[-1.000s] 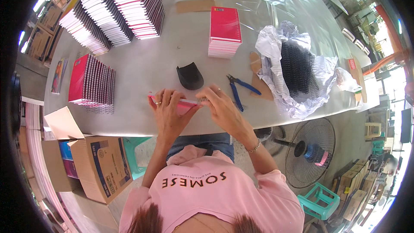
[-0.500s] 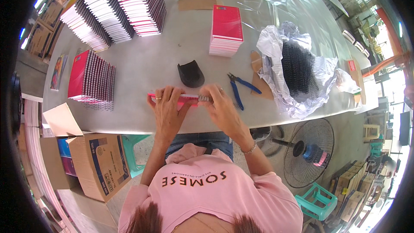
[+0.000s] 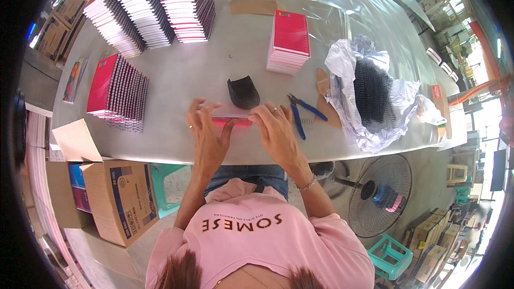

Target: The person assembles notebooks by manually threading spiral binding through the covers and pages, then using a tool to crimp or cut the ends.

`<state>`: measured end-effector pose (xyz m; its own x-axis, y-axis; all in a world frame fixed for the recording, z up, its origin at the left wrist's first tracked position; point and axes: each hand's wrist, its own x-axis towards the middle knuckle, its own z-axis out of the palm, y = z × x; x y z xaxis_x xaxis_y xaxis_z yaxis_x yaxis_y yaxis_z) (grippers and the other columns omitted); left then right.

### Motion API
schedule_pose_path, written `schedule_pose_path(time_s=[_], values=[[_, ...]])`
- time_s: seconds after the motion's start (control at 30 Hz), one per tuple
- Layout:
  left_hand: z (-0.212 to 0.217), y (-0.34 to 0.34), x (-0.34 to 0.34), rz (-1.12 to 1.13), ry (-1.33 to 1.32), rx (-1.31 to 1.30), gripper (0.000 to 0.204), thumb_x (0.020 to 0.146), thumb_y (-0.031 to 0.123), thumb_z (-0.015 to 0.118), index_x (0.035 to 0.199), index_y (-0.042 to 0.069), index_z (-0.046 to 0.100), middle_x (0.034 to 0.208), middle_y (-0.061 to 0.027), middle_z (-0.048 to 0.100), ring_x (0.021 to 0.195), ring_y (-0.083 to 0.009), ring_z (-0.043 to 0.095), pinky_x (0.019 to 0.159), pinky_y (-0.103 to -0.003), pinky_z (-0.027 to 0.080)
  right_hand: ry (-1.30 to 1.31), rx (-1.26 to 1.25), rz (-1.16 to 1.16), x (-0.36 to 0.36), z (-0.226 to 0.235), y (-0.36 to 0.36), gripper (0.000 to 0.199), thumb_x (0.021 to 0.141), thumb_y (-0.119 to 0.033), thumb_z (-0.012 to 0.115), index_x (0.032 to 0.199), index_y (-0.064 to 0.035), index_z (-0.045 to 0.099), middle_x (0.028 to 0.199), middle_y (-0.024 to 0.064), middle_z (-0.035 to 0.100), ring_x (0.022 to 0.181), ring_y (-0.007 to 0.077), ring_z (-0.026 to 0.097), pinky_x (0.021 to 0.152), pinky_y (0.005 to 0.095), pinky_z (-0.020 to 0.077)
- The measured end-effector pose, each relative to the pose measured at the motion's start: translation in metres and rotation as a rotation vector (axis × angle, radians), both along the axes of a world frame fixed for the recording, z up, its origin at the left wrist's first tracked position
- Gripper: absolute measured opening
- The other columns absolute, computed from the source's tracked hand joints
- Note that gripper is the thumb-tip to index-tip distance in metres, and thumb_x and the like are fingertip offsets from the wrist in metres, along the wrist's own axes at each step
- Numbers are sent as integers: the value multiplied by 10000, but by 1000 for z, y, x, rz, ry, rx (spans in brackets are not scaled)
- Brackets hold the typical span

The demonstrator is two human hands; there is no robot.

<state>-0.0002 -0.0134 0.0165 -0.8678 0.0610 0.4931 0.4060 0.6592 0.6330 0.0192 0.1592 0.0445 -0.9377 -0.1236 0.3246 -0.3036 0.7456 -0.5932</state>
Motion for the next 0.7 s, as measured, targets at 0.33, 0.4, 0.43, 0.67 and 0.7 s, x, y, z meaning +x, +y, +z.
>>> schedule_pose_path(time_s=[0.33,0.4,0.43,0.67,0.7], values=[[-26,-29,-7,-123,-107,172,589,762,183,838,1158,3,441,1100,-172,443,1146,-368,412,962,-464,384,-195,-7,278,-48,-6,28,280,845,-91,714,1088,-50,580,1288,155,543,1205,328,513,1050,430,376],[-24,-36,-11,-155,-90,162,623,728,210,862,1131,-7,440,1084,-168,446,1118,-361,416,950,-460,391,-147,135,338,-72,-10,35,366,802,-75,752,1117,-49,568,1375,143,490,1279,332,466,1092,426,358],[-22,-41,-14,-172,-80,157,654,707,234,877,1126,-13,440,1088,-169,453,1103,-357,417,945,-461,395,-145,207,392,-84,-19,41,404,780,-72,769,1126,-48,563,1405,132,466,1299,334,447,1106,425,350],[-26,-65,-25,-78,-126,200,834,551,311,957,1118,24,417,1087,-133,404,1080,-317,424,927,-426,425,-725,-146,446,-96,-12,32,461,762,-247,825,1100,-45,586,1403,117,458,1279,227,450,1036,325,378],[-23,-63,-25,-80,-144,214,834,546,313,958,1115,29,420,1092,-132,401,1082,-313,426,925,-425,428,-794,-438,553,-90,-15,38,474,756,-292,835,1085,-39,606,1358,112,489,1258,220,462,1021,320,383]])
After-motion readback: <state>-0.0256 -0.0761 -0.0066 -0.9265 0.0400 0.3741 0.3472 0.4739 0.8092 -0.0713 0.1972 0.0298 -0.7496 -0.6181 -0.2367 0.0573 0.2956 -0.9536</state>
